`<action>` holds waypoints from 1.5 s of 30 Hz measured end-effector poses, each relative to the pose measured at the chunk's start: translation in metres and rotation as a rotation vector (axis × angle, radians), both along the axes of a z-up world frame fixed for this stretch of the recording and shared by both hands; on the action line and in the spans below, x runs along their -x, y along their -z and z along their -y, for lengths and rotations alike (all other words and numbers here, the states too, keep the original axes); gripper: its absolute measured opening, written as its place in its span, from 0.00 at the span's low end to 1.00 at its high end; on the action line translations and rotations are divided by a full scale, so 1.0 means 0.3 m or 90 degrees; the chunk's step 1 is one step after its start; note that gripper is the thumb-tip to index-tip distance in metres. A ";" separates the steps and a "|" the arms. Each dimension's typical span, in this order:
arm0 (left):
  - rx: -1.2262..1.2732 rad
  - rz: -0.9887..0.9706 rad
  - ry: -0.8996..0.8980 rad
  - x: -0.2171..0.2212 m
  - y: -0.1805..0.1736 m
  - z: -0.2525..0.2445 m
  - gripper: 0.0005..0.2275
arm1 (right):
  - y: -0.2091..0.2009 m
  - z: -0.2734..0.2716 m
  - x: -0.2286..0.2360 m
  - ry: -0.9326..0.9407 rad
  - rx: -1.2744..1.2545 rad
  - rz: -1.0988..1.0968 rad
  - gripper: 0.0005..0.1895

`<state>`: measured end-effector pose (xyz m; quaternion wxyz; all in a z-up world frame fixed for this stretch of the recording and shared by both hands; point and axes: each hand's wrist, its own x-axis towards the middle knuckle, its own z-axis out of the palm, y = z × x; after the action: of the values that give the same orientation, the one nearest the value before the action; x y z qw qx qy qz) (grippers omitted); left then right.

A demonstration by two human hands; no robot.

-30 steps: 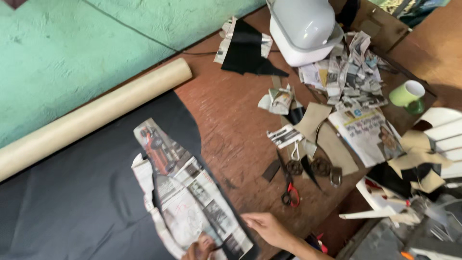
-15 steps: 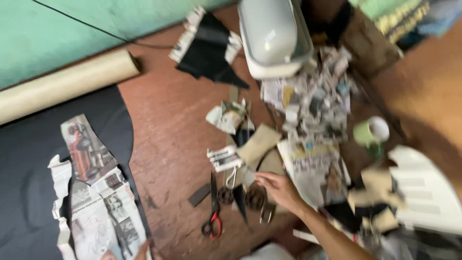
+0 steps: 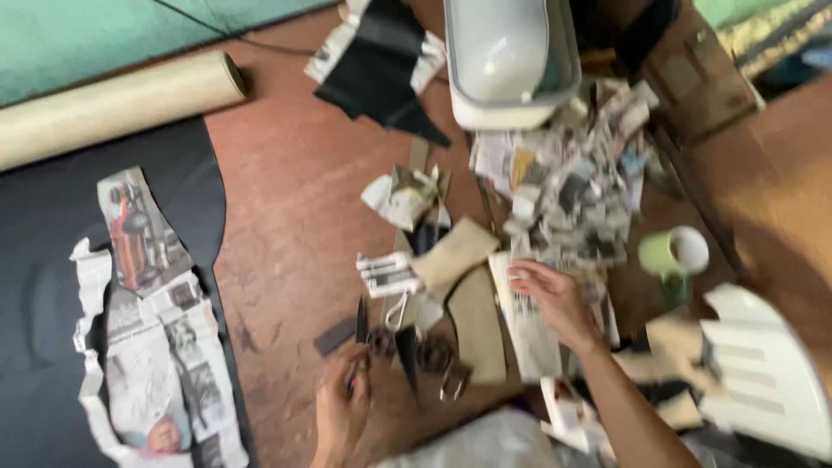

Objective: The person places and smooths newspaper pages onto a black sheet on a wooden workbench. They repeatedly pick up newspaper sections, unfold them, and lay them flat, adjusting the edges by hand. The person also moves a plastic container and uses small metal weights to hold the newspaper in place.

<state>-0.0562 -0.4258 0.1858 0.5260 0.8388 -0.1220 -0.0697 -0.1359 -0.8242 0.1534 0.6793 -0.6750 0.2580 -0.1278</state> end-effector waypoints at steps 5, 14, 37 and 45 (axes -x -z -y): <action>0.062 -0.046 -0.002 -0.042 -0.111 0.317 0.11 | -0.199 0.364 -0.322 0.032 -0.046 0.055 0.28; -0.045 -0.037 0.002 -0.459 0.139 1.048 0.11 | -0.265 0.698 -0.811 0.055 -0.364 -0.018 0.41; -0.195 0.112 -0.127 -0.447 0.151 1.477 0.18 | -0.405 0.816 -0.965 -0.259 -0.173 -0.151 0.26; -0.262 0.363 0.015 -0.337 0.144 1.483 0.22 | -0.407 0.836 -0.996 -0.279 -0.167 -0.179 0.26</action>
<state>0.0449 -0.8707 0.1425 0.2901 0.9115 -0.2568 0.1382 0.1629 -1.0749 0.2757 0.7297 -0.6324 0.2119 0.1509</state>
